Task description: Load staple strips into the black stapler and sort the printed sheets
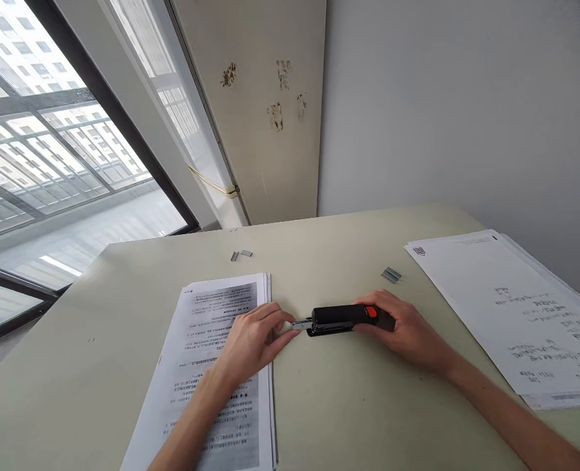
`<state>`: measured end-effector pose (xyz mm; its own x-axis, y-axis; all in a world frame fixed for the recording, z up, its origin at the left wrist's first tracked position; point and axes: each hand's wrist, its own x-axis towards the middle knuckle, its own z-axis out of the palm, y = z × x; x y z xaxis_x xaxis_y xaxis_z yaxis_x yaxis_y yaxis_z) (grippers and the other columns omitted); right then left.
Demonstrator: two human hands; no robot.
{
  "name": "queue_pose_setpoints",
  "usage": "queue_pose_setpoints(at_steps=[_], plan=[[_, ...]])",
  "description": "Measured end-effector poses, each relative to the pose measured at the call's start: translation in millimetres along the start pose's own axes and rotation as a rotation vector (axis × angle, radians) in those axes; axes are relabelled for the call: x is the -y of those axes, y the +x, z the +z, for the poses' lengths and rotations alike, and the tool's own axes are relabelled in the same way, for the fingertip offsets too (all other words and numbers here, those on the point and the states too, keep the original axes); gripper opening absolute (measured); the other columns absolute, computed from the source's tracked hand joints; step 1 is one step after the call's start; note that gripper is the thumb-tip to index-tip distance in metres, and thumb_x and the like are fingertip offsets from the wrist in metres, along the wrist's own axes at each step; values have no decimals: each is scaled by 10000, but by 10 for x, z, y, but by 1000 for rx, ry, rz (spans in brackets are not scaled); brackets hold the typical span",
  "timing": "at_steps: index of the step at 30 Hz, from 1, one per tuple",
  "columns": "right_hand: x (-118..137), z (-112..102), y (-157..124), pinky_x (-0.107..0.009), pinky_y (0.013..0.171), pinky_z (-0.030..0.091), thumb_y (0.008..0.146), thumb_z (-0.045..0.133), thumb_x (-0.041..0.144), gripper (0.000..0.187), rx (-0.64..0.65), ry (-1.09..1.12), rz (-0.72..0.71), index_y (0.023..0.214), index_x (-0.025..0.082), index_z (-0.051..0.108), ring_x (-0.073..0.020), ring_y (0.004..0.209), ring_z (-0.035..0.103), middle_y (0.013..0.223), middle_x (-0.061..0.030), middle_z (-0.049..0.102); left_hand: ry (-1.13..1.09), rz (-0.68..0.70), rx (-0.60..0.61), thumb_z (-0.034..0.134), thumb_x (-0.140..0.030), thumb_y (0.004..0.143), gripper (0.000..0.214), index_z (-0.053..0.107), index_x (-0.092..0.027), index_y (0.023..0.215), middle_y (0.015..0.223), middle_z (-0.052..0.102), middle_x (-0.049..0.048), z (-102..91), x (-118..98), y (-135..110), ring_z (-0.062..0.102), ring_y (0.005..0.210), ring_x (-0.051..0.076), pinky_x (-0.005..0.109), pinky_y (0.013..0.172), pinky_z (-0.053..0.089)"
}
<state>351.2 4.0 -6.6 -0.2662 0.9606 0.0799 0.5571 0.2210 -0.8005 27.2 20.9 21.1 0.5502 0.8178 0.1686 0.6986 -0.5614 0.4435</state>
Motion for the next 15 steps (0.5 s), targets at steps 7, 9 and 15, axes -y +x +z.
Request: queue_pose_setpoints(at_steps=[7,9,15], plan=[[-35,19,5,-397,848,565,964,683,557,273,-7,1,-5,1095,320,720,-270,956,667,1010,-45,723,-20,-4,-10,584,-457,1047,276,756,-242,1061,877,703,37,-83,110,-78,645,756,175,281,624,458],[-55,25,6,-397,844,561,965,683,555,275,0,3,-5,1104,320,715,-271,954,664,1008,-46,719,-24,-1,-2,601,-481,1036,284,756,-243,1046,876,700,33,-105,125,-73,638,746,172,277,615,446],[-34,18,-1,-395,860,547,972,673,562,279,11,1,15,1114,324,703,-266,959,658,1011,-38,700,-23,-277,-128,645,-615,945,392,734,-258,1081,800,672,-19,-258,333,27,582,663,156,279,655,475]])
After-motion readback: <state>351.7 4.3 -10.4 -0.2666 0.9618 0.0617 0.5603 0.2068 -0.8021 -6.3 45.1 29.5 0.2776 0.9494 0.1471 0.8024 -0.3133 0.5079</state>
